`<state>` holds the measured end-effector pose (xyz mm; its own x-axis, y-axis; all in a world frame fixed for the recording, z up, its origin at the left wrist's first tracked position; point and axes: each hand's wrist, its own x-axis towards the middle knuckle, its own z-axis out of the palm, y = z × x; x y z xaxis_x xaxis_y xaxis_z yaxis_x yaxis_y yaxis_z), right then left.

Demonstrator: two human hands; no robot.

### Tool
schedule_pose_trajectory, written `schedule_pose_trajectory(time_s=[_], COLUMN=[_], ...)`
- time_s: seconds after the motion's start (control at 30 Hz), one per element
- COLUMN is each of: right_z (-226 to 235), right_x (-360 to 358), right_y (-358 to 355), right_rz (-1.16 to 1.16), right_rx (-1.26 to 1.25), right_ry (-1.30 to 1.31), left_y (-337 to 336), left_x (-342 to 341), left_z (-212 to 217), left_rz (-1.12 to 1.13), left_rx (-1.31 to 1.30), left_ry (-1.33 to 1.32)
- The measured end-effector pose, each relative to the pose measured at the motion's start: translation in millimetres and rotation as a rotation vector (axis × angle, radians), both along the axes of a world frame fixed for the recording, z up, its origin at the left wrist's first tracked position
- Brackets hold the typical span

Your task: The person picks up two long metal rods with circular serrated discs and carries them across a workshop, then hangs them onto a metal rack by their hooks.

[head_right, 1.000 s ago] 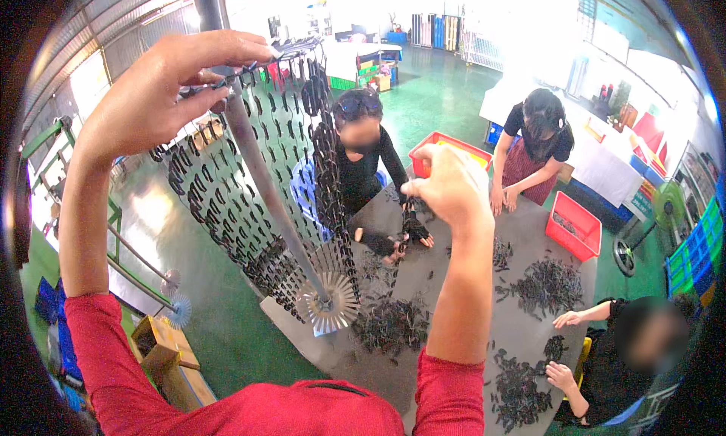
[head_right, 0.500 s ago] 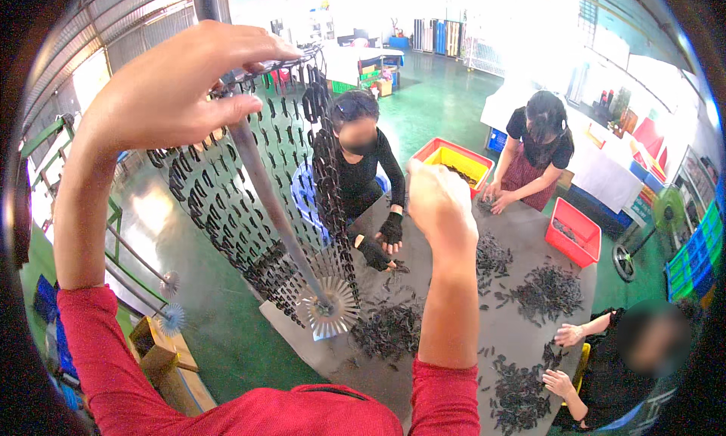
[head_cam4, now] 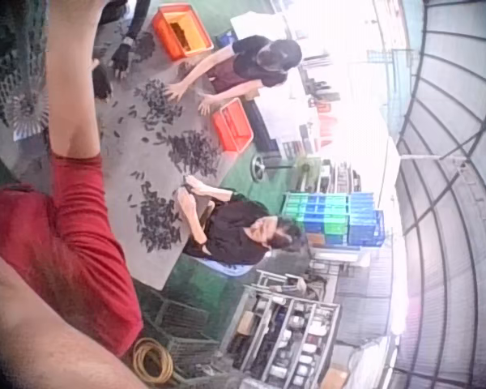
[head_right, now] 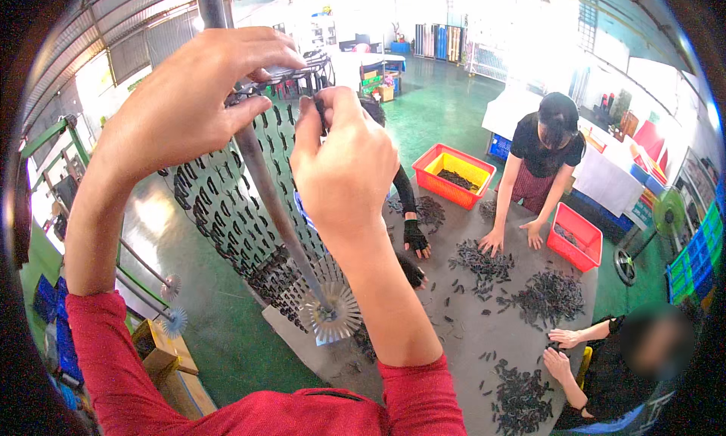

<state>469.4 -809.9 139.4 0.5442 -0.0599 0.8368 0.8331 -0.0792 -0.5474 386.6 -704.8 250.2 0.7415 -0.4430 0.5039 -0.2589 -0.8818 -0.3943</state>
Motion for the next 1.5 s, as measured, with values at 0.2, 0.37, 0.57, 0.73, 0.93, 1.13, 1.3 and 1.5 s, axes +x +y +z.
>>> schedule_pose_trajectory(time_s=[0.2, 0.37, 0.57, 0.73, 0.93, 1.13, 1.3, 1.5], right_z=[-6, -7, -8, -5, -10, -26, -31, 8], right_x=[4, 14, 23, 26, 24, 35, 26, -7], right_y=[20, 23, 20, 16, -12, -84, -94, -37], right_rz=[-0.32, -0.383, -0.287, -0.108, -0.007, -0.41, -0.486, 0.378], right_rx=[0.03, 0.16, 0.189, 0.289, 0.285, -0.601, -0.666, 0.0], right_ry=[-0.175, -0.278, -0.336, -0.323, -0.117, 0.138, -0.094, 0.129], left_y=[4, -1, -4, -5, -10, 13, 7, 8], left_x=[1, 2, 0, -1, -2, -6, -17, -16], left_z=[-3, -3, 0, -4, -2, -5, 1, 6], left_rz=[-0.049, -0.048, -0.042, -0.069, -0.145, -0.191, -0.203, -0.181], left_rx=[-0.001, -0.028, 0.016, 0.036, 0.01, -0.089, -0.272, 0.039], left_ry=[-0.019, -0.024, -0.024, -0.043, -0.046, 0.028, 0.152, 0.111])
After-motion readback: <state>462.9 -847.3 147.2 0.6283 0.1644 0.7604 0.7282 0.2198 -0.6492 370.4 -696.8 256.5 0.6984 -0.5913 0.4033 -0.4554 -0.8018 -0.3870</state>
